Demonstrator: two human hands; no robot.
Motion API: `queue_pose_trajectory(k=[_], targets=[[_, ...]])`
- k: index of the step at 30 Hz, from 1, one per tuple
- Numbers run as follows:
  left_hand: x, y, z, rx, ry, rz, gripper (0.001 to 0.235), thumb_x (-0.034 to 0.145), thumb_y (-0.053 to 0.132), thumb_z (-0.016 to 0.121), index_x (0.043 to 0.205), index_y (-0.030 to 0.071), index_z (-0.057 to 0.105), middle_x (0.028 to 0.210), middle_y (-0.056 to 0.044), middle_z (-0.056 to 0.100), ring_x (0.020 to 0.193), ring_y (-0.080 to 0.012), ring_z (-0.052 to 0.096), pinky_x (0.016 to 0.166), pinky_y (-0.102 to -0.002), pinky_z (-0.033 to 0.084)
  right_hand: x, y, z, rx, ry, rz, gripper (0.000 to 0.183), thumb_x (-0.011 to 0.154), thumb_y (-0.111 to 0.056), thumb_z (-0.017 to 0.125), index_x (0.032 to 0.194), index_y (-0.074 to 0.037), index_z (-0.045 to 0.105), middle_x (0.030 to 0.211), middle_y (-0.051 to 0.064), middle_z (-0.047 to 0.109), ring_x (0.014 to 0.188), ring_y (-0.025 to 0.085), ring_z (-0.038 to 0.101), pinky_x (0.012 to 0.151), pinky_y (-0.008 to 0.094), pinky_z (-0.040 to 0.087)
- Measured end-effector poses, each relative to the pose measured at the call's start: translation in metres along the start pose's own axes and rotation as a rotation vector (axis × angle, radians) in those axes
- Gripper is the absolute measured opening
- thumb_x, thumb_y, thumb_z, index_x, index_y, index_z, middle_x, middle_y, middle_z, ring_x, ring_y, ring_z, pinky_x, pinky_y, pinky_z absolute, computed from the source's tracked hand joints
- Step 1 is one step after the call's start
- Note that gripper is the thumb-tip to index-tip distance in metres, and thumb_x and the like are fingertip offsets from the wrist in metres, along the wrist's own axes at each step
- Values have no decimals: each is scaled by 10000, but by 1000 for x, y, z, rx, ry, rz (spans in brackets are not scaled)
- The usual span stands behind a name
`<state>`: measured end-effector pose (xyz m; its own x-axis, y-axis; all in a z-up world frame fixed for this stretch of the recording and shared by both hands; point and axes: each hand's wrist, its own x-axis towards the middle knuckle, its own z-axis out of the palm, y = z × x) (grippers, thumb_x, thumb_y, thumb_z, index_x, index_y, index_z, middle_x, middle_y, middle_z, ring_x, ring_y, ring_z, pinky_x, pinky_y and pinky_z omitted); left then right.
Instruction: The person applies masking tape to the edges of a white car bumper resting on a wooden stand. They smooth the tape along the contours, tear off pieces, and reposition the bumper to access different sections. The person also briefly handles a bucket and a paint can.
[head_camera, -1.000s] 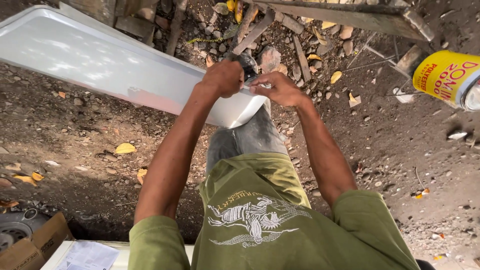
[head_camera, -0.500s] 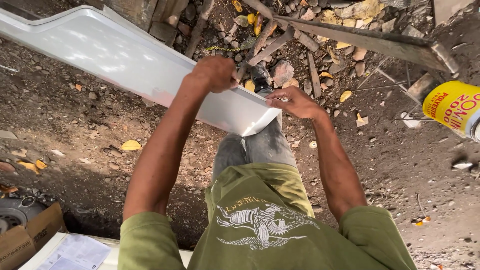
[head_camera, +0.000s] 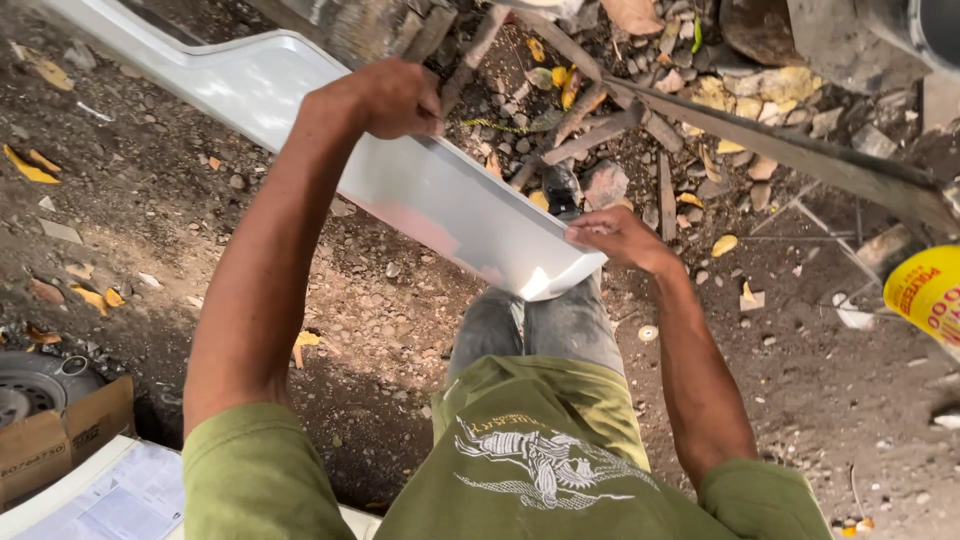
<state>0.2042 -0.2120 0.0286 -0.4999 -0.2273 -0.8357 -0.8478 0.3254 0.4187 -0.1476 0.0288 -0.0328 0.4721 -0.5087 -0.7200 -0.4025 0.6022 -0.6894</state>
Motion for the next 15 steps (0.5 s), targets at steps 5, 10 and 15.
queue_pose_trajectory(k=[5,10,15], targets=[[-22,9,-18,-21,77,-1,308,1010,233,617,744,81,654,664,-37,598,613,-174,546,673,-425,502,-4,-14,1,-73,10,165,438,905,-470,666,1188,-152,769,1149,137,780,1070,293,739,970,584,548],[-32,-2,-12,-92,99,26,338,968,93,565,635,131,521,579,0,473,543,-149,441,607,-418,451,-22,-57,14,-84,52,137,462,810,-353,807,1199,-114,737,1293,152,669,1179,319,641,951,630,510],[-47,-29,-16,106,230,-18,347,856,-63,514,590,148,442,537,28,321,513,-131,305,591,-402,433,-53,-82,27,-85,207,157,337,855,-320,767,1139,-139,790,1190,129,772,1094,275,728,985,570,550]])
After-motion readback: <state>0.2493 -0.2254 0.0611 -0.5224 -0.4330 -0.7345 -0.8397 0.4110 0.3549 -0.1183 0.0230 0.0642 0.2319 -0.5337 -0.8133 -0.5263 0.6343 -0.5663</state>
